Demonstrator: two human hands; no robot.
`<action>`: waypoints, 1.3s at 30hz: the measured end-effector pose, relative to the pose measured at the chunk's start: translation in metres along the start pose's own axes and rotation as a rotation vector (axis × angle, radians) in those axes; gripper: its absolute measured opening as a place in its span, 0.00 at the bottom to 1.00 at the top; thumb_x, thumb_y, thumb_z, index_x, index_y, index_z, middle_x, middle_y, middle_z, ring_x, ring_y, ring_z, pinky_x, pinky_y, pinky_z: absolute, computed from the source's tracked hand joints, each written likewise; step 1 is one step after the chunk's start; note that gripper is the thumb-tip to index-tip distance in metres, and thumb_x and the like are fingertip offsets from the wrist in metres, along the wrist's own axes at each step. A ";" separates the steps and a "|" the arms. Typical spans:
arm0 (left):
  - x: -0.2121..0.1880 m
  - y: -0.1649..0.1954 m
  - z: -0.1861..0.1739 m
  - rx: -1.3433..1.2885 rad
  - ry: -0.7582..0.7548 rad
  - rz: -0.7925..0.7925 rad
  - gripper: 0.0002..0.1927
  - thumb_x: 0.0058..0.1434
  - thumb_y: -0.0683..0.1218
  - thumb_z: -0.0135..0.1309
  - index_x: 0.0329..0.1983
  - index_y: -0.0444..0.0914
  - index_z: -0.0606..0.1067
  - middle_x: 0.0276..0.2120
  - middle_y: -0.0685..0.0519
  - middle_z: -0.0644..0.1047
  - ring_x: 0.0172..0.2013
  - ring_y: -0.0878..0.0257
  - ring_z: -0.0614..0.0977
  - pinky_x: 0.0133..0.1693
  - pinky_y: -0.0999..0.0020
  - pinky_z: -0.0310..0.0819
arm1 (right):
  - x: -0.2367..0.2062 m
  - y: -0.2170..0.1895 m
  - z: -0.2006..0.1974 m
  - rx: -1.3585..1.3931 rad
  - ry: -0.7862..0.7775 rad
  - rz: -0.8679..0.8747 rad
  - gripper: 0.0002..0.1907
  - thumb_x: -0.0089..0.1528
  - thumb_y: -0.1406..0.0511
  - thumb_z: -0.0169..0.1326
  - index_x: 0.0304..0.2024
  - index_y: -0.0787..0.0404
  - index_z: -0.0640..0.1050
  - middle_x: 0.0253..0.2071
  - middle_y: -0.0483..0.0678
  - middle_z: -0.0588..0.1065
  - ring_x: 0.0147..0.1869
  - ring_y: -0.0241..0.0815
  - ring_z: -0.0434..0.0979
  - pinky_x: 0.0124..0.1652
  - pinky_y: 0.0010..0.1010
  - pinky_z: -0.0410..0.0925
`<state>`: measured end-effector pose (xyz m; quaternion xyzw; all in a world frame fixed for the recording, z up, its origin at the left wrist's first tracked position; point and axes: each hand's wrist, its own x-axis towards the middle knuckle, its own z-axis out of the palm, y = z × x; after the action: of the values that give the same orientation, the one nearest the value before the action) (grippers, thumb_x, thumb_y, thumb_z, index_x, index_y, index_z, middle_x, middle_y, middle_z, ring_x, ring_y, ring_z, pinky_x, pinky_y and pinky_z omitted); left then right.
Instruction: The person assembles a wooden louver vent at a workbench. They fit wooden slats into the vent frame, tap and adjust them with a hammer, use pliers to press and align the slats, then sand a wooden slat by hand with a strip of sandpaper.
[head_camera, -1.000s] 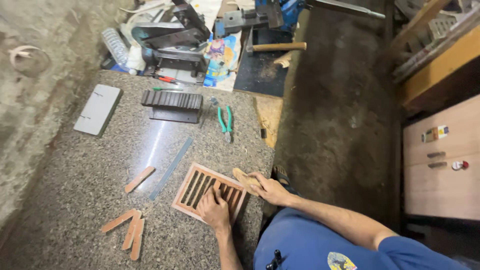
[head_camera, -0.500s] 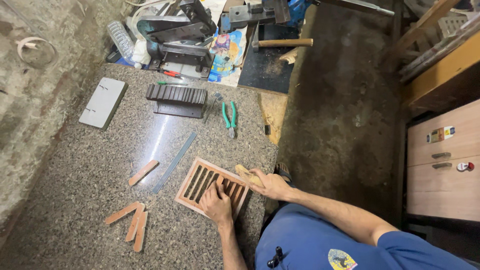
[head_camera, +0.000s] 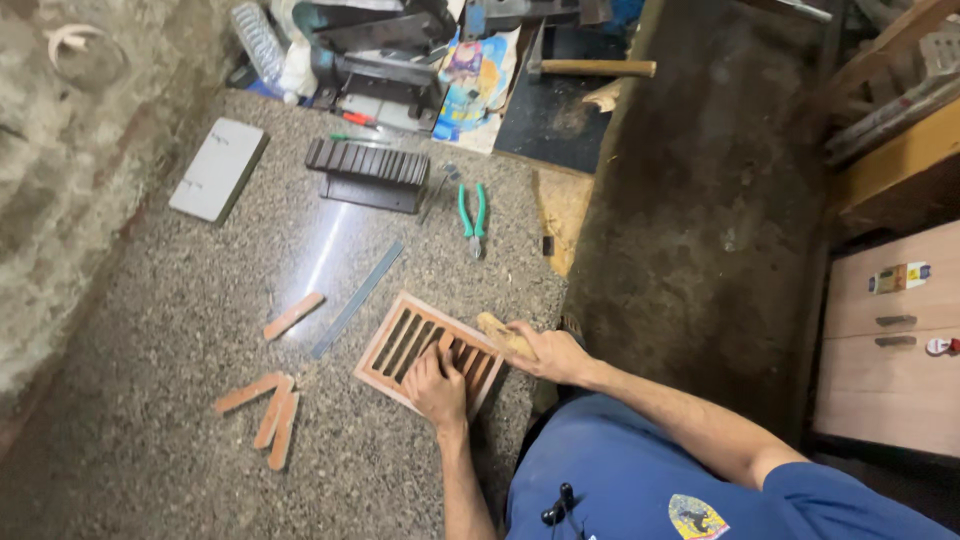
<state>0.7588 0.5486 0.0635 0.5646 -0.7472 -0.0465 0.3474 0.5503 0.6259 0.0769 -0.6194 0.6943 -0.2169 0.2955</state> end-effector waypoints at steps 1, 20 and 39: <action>0.000 0.000 0.000 -0.007 -0.006 -0.018 0.14 0.60 0.48 0.62 0.48 0.40 0.82 0.40 0.50 0.82 0.46 0.52 0.81 0.53 0.56 0.70 | 0.000 0.000 0.000 -0.004 0.004 -0.010 0.31 0.63 0.47 0.54 0.64 0.50 0.64 0.23 0.60 0.77 0.28 0.64 0.79 0.31 0.54 0.71; -0.055 -0.058 -0.038 -0.196 0.105 -0.357 0.15 0.68 0.42 0.56 0.58 0.37 0.78 0.57 0.47 0.78 0.60 0.49 0.77 0.64 0.53 0.68 | 0.005 -0.024 -0.012 -0.203 -0.026 -0.185 0.30 0.66 0.53 0.56 0.69 0.50 0.68 0.24 0.56 0.77 0.27 0.55 0.79 0.30 0.44 0.71; -0.084 -0.057 -0.044 -0.279 0.060 -0.438 0.21 0.63 0.39 0.57 0.60 0.35 0.76 0.64 0.43 0.74 0.66 0.47 0.73 0.67 0.53 0.63 | 0.034 -0.070 -0.015 -0.123 0.348 -0.663 0.25 0.75 0.61 0.57 0.72 0.59 0.67 0.33 0.53 0.78 0.30 0.49 0.78 0.31 0.37 0.69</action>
<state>0.8401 0.6160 0.0315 0.6606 -0.5829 -0.2067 0.4256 0.5895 0.5814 0.1298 -0.7808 0.5079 -0.3605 0.0492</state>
